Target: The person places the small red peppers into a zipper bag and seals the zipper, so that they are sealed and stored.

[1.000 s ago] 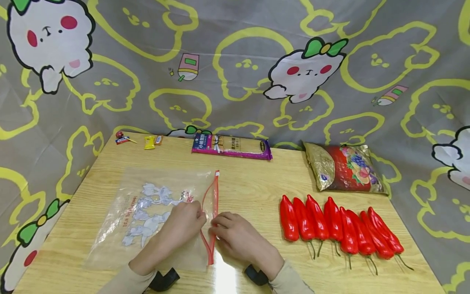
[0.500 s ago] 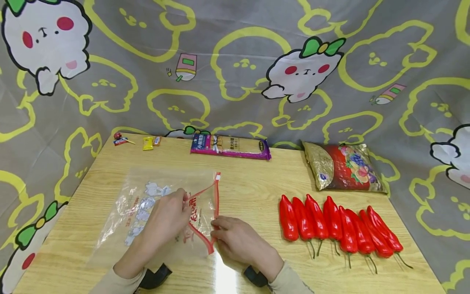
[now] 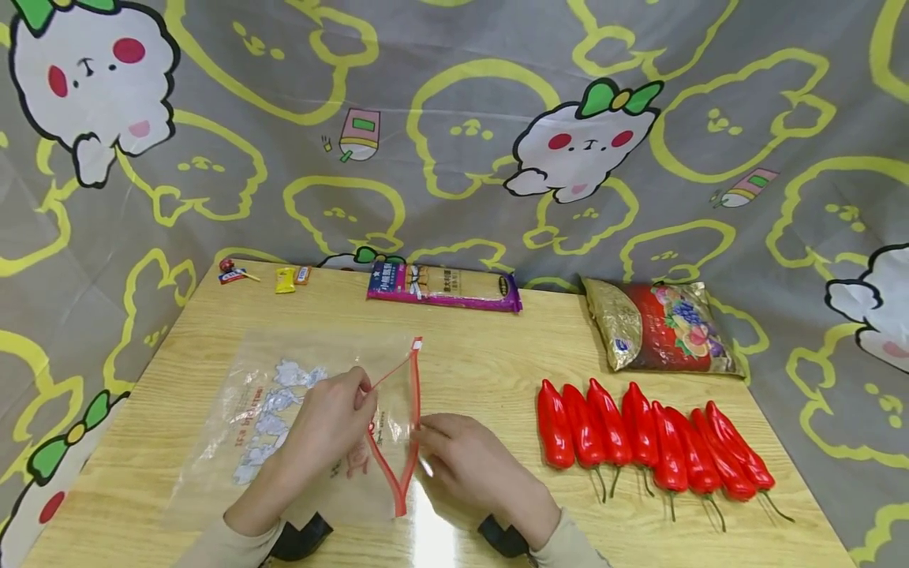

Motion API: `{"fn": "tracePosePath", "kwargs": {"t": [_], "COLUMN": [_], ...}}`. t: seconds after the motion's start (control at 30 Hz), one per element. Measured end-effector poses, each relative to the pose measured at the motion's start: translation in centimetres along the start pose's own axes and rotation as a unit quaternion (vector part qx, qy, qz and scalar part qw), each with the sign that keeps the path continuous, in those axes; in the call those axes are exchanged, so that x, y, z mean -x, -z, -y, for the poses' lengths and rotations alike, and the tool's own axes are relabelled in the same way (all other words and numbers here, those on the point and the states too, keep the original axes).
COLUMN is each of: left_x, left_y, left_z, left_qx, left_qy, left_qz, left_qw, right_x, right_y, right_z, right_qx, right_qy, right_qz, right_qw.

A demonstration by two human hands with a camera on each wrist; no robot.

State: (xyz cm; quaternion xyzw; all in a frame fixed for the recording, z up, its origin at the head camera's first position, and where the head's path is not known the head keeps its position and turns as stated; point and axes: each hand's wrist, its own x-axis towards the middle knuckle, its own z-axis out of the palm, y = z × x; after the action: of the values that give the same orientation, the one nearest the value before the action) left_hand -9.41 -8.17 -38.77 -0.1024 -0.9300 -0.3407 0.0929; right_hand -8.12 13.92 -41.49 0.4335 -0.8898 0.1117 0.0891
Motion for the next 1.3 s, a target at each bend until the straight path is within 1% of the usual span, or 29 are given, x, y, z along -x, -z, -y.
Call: {"fn": "tracePosePath", "kwargs": {"t": [0.1, 0.17, 0.2, 0.27, 0.33, 0.4, 0.47, 0.5, 0.57, 0.67, 0.8, 0.87, 0.93, 1.03, 1.1, 1.17, 1.23, 1.3], "left_x": [0.1, 0.1, 0.2, 0.2, 0.3, 0.3, 0.4, 0.4, 0.4, 0.5, 0.5, 0.4, 0.4, 0.3, 0.2, 0.2, 0.2, 0.2], "left_y": [-0.3, -0.4, -0.4, -0.5, -0.5, -0.5, -0.4, -0.4, -0.4, -0.5, -0.7, -0.7, -0.8, -0.8, -0.8, -0.8, -0.8, -0.8], "left_z": [-0.1, -0.1, -0.1, 0.0, 0.0, 0.0, 0.0, 0.0, 0.0, -0.1, -0.2, -0.3, -0.3, -0.4, -0.5, -0.5, -0.5, -0.5], "left_qx": [0.007, 0.006, 0.005, 0.002, 0.0, 0.001, 0.006, 0.009, 0.012, 0.025, 0.032, 0.026, 0.02, 0.024, 0.032, 0.038, 0.037, 0.028], "left_qy": [0.012, 0.016, 0.016, 0.013, 0.013, 0.015, 0.019, 0.02, 0.022, 0.029, 0.029, 0.021, 0.012, 0.005, 0.006, 0.011, 0.012, 0.01], "left_qz": [0.01, 0.014, 0.015, 0.014, 0.017, 0.02, 0.026, 0.029, 0.031, 0.04, 0.045, 0.04, 0.037, 0.039, 0.044, 0.049, 0.051, 0.05], "left_qw": [0.9998, 0.9998, 0.9997, 0.9998, 0.9998, 0.9997, 0.9995, 0.9994, 0.9992, 0.9984, 0.9981, 0.9986, 0.999, 0.9989, 0.9985, 0.998, 0.9979, 0.9983], "right_x": [1.2, 2.4, 3.2, 4.8, 6.6, 8.0, 8.9, 9.2, 9.5, 9.7, 9.8, 9.8, 9.6, 8.9, 7.9, 6.7, 5.4, 4.1], "right_y": [1.3, 1.9, 2.1, 2.7, 3.3, 3.8, 4.1, 4.1, 3.8, 3.1, 2.6, 2.6, 2.9, 3.7, 4.3, 4.8, 4.9, 4.7], "right_z": [-0.7, -1.5, -1.9, -2.8, -3.6, -4.1, -4.4, -4.5, -4.6, -4.7, -4.6, -4.5, -4.5, -4.3, -4.0, -3.7, -3.1, -2.6], "right_qx": [0.027, 0.065, 0.086, 0.126, 0.163, 0.187, 0.198, 0.199, 0.199, 0.202, 0.205, 0.196, 0.18, 0.13, 0.091, 0.054, 0.036, 0.031], "right_qy": [-0.059, -0.089, -0.101, -0.136, -0.19, -0.25, -0.304, -0.322, -0.336, -0.335, -0.332, -0.333, -0.33, -0.308, -0.278, -0.24, -0.201, -0.165], "right_qz": [-0.022, -0.055, -0.077, -0.116, -0.13, -0.117, -0.079, -0.062, -0.038, -0.025, -0.037, -0.044, -0.054, -0.09, -0.12, -0.143, -0.155, -0.155], "right_qw": [0.998, 0.992, 0.988, 0.976, 0.959, 0.943, 0.929, 0.923, 0.92, 0.92, 0.92, 0.921, 0.925, 0.938, 0.949, 0.959, 0.967, 0.973]}}
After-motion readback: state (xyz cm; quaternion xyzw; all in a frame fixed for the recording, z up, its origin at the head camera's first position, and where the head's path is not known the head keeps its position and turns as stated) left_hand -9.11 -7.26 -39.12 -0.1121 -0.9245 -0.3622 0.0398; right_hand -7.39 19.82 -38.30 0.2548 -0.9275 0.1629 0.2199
